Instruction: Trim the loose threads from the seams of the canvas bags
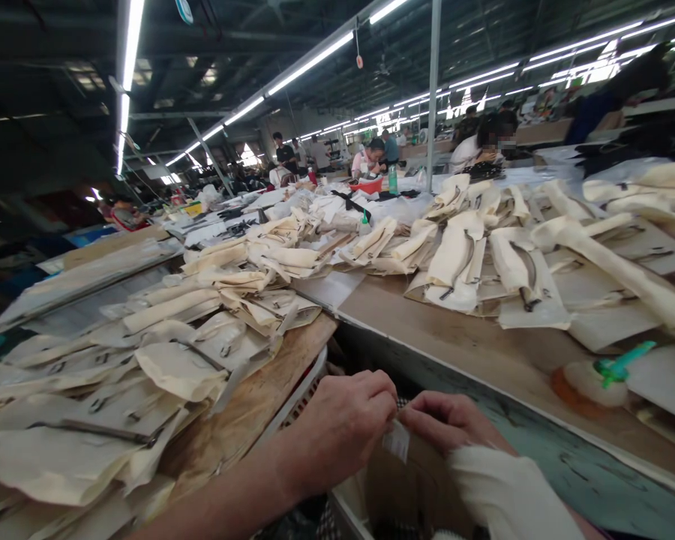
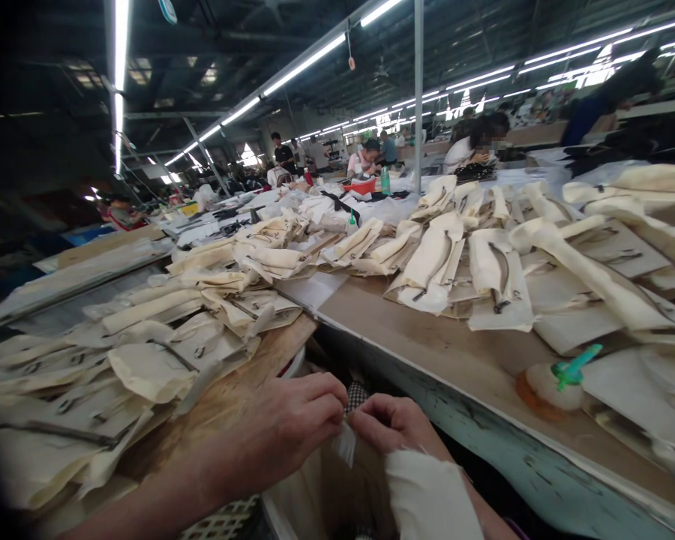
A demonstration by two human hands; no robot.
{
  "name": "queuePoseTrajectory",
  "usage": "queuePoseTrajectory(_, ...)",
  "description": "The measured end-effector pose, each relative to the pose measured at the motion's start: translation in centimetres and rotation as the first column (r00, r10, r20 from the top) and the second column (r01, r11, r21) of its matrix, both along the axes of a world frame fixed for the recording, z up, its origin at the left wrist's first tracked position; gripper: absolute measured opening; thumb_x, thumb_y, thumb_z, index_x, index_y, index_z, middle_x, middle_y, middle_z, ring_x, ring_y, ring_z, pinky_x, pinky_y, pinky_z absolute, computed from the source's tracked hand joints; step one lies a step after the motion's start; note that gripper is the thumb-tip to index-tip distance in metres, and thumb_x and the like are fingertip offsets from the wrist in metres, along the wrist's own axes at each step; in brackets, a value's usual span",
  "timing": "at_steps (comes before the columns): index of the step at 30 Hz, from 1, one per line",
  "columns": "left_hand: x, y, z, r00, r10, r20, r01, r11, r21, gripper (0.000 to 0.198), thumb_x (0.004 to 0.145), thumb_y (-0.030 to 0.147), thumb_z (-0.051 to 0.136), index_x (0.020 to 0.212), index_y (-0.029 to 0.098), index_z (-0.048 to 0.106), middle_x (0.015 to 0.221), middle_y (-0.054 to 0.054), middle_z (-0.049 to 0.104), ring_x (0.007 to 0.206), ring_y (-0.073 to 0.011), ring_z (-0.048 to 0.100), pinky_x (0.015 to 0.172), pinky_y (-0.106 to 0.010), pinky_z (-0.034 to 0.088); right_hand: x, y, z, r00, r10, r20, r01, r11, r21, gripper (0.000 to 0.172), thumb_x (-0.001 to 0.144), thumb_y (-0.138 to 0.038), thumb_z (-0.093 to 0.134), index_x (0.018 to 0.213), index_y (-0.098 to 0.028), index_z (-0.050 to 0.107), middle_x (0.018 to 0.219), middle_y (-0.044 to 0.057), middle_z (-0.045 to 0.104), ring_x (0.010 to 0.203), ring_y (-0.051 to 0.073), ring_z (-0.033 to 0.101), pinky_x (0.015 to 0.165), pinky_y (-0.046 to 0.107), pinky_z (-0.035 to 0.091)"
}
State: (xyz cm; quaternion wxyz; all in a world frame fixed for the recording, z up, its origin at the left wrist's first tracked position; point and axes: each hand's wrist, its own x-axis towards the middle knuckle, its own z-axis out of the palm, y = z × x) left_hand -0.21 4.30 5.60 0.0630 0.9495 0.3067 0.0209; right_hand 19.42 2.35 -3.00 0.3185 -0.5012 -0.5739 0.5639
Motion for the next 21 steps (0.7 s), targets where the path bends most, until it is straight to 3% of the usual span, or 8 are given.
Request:
queuePoseTrajectory(6,0.3,0.06,0.49,0.998,-0.031,-0.055,0.032,0.999,0.025,0.012,0.093,0.013,0.049,0.084,0.018,0.055,0.1,0.001,0.062,0.083,-0.0146,0.06,0.068,-0.026,0.044,-0.16,0.07,0.09,1.0,-0.013,0.024,0.013,1.0,-0.005,0.04,0.079,-0.051,0.058,0.079,-0.013,0.07,0.066,0.001,0.059,0.064,0.015,0.048,0.059,0.024,0.036)
queuePoseTrajectory(21,0.7,0.5,0.16,0.996,-0.094,-0.013,0.094,0.994,0.053,0.008,0.089,0.01,0.051,0.086,0.017,0.055,0.1,0.002,0.062,0.08,-0.0133,0.057,0.067,-0.026,0.041,0.15,-0.1,-0.09,0.996,-0.035,0.085,0.032,0.999,0.029,0.038,0.079,-0.049,0.057,0.077,-0.015,0.072,0.065,0.0,0.06,0.064,0.016,0.05,0.059,0.024,0.037)
